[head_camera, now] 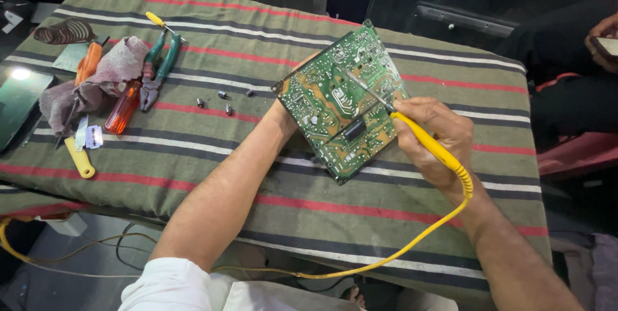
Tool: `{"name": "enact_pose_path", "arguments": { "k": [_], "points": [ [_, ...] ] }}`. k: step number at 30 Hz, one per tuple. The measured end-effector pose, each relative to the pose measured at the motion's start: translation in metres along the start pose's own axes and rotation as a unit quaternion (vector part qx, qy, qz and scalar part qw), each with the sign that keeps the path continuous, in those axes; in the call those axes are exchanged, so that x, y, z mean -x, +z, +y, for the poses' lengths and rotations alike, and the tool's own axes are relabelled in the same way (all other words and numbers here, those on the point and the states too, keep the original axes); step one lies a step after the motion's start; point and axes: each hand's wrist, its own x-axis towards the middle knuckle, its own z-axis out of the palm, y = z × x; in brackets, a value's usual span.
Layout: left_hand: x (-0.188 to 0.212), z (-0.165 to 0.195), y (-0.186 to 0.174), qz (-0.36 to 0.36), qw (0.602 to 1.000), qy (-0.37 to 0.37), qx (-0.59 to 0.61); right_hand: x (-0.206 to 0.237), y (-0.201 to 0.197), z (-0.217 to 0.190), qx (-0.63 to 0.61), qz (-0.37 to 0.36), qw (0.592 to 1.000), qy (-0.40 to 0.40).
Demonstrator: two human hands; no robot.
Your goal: The person holds a green circuit board on a padded workbench and uses a yellow soldering iron to solder along its edge, repositioning and turning the board to reach different sides. They briefly touch a component on the board's underside and continue soldering along the board's perimeter.
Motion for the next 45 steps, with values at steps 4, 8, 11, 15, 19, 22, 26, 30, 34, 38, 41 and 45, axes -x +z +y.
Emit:
{"name": "enact_pose_path", "arguments": {
  "k": [4, 8, 11, 15, 19, 22, 26, 30, 34, 38, 41, 45],
  "points": [
    [-0.003, 0.001, 0.001, 0.043, 0.998, -0.035, -0.005, -0.004, -0.003, -0.002, 0.012, -0.001, 1.000, 0.017],
    [-0.004, 0.003, 0.001, 0.038, 0.998, -0.045, -0.038, -0.007, -0.007, -0.003, 0.016, 0.002, 1.000, 0.013],
    [-0.001, 0.006, 0.000, 0.022, 0.998, -0.049, -0.024, -0.007, -0.009, -0.003, 0.001, -0.001, 1.000, 0.029],
    [0.002, 0.010, 0.000, 0.034, 0.997, -0.070, 0.004, -0.007, -0.008, -0.001, -0.030, 0.004, 0.999, 0.045],
    [0.004, 0.011, 0.003, 0.009, 0.995, -0.033, -0.088, -0.006, -0.011, -0.004, -0.052, 0.000, 0.994, 0.092],
    [0.011, 0.013, 0.006, 0.012, 0.980, -0.016, -0.198, -0.007, -0.015, -0.007, -0.044, -0.004, 0.995, 0.085],
    [0.017, 0.020, 0.009, 0.004, 0.967, -0.028, -0.254, -0.004, -0.017, -0.009, -0.032, -0.017, 0.996, 0.086],
    [0.024, 0.033, 0.015, 0.099, 0.928, -0.086, -0.349, -0.002, -0.018, -0.009, -0.069, -0.022, 0.992, 0.106],
    [0.042, 0.050, 0.012, 0.023, 0.657, 0.043, -0.752, 0.000, -0.023, -0.009, -0.133, -0.027, 0.976, 0.170],
    [0.055, 0.069, -0.001, -0.011, 0.509, 0.127, -0.851, 0.002, -0.025, -0.008, -0.165, -0.015, 0.966, 0.199],
    [0.059, 0.083, -0.010, 0.003, 0.445, 0.158, -0.881, 0.001, -0.022, -0.002, -0.177, 0.003, 0.962, 0.209],
    [0.046, 0.099, -0.013, 0.078, 0.412, 0.187, -0.888, -0.007, -0.023, 0.010, -0.218, 0.065, 0.961, 0.159]
  ]
}}
